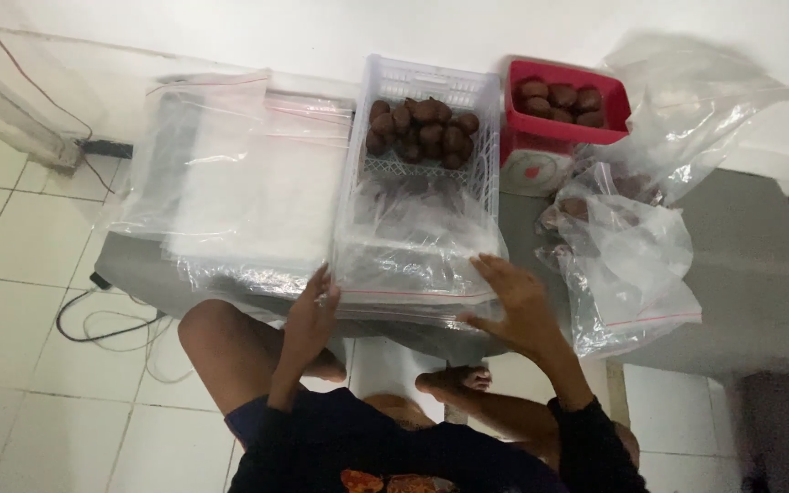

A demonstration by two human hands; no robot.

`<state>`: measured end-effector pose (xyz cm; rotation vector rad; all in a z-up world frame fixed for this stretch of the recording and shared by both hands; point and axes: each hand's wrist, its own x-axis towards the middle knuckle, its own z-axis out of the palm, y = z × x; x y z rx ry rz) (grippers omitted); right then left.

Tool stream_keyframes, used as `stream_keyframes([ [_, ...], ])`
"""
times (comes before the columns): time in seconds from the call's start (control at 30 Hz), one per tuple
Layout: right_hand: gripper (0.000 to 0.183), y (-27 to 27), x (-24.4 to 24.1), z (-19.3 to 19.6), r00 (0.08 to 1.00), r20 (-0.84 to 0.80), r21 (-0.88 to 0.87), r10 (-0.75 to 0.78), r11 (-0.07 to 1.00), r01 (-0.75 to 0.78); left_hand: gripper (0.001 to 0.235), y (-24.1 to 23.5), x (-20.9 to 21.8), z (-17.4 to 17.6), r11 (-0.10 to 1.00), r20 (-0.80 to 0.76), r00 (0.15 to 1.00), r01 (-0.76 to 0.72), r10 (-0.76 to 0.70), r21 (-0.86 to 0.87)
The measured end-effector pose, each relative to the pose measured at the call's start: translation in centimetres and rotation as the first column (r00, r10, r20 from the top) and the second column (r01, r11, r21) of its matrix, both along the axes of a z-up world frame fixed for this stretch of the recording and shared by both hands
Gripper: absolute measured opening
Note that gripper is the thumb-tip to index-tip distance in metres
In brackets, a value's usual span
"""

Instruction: The person sits on the floor and transfers brown potatoes from a white plastic basket into a clear plastic bag. They then seal the bag and place it on a stack of other bags. The person repeats this process, moving potatoes from the basket to the bag and then sealing it.

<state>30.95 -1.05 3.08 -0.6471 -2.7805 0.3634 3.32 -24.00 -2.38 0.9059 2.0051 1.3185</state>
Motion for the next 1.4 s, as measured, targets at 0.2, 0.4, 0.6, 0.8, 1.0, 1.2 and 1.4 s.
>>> stream_keyframes([
  [0.2, 0.048, 3.2, -2.3, 3.6, 0.879, -0.453, -0.151, -0.153, 0.984, 0.093, 0.06, -0.1, 0.4, -1.3, 0.989, -0.04, 0.994, -0.095, 0.1, 0.117],
  [0.4, 0.047, 11.1, -8.7, 1.5, 0.85, -0.489, -0.269, -0.198, 0.961, 0.069, 0.051, 1.5, -1.7, 1.5, 0.952, -0.223, 0.953, -0.142, 0.205, 0.27],
  [0.6, 0.044, 11.3, -12.3, -3.7, 0.948, -0.283, -0.137, -0.146, 0.984, 0.111, 0.039, 4.1, -2.0, 5.9, 0.937, -0.322, 0.925, -0.088, 0.203, 0.338],
  [0.8, 0.034, 11.0, -11.6, -4.3, 0.935, -0.277, -0.152, -0.22, 0.971, 0.183, 0.036, 10.5, -7.4, 6.5, 0.95, -0.693, 0.694, 0.039, 0.196, 0.308],
  [1.0, 0.045, 11.1, -12.0, -4.4, 0.984, -0.056, 0.009, -0.169, 0.985, 0.17, 0.048, 13.6, -20.0, -4.4, 0.905, -0.908, 0.376, -0.424, 0.185, 0.008],
  [1.2, 0.051, 12.0, -12.7, -5.1, 0.972, 0.079, -0.003, -0.221, 0.975, 0.222, 0.072, 10.7, -25.0, -10.3, 0.692, -0.821, 0.561, -0.552, -0.104, -0.465],
  [1.4, 0.052, 11.5, -12.9, -4.4, 0.964, 0.124, -0.007, -0.236, 0.971, 0.238, 0.047, 9.1, -27.6, -14.0, 0.707, -0.846, 0.508, -0.54, -0.158, -0.456],
])
